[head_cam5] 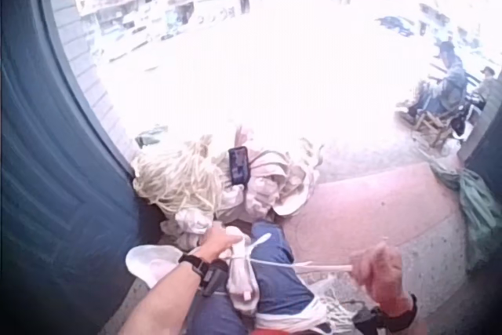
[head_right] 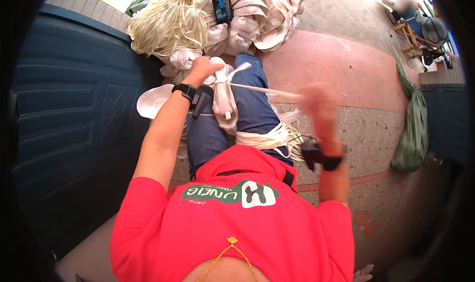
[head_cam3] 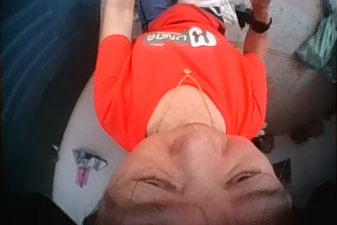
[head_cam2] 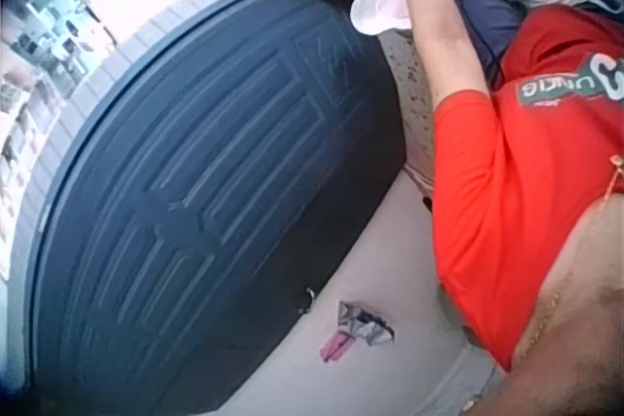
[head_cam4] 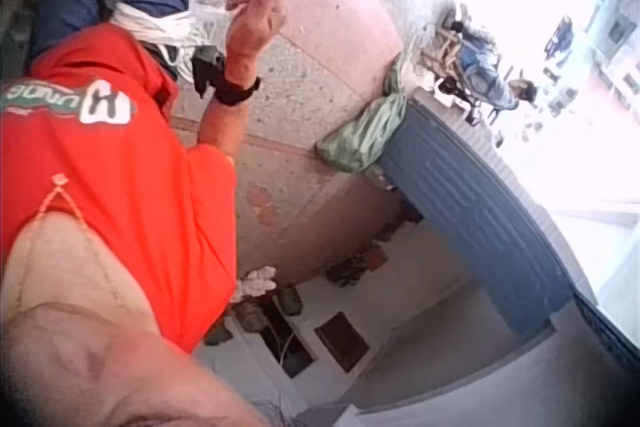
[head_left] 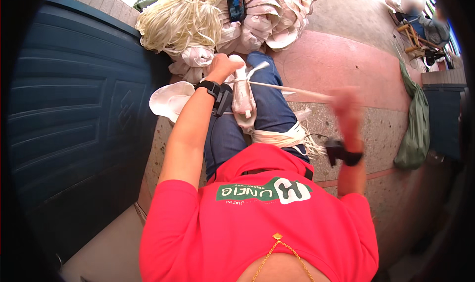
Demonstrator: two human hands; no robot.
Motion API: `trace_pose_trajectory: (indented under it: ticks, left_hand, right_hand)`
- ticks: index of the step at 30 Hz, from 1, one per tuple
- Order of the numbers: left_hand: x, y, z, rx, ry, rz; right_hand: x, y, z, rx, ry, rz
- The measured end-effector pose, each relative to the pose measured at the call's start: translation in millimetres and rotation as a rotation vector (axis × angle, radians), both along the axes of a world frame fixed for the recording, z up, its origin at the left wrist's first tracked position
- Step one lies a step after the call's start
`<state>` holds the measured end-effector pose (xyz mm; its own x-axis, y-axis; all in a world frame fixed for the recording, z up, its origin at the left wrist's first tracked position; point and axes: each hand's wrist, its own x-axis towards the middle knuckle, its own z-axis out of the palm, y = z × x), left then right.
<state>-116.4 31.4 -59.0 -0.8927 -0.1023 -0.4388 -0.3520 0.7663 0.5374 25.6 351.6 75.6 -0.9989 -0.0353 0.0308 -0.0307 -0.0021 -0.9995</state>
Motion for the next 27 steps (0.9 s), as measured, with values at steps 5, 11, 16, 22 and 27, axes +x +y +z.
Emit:
trace_pose_trajectory:
  ticks: [5,11,16,22,27]
  left_hand:
    - [3.6,-16.3,-12.8,-0.055,0.018,0.064]
    - [5.0,-7.6,-12.5,-0.116,0.071,0.043]
    - [10.1,-4.1,-6.2,-0.144,0.134,0.050]
    - [15.4,-12.8,3.6,-0.001,0.196,0.005]
    - [54.9,-28.7,4.5,0.165,0.404,0.041]
  right_hand:
    - [26.4,131.1,132.0,-0.527,0.539,-0.207]
    - [76.6,198.6,177.9,-0.618,0.533,-0.082]
    - [87.4,244.3,166.4,-0.561,0.594,-0.695]
    - [69.1,256.3,126.5,-0.236,0.223,-0.436]
    - [8.3,173.7,32.6,0.583,0.040,-0.619]
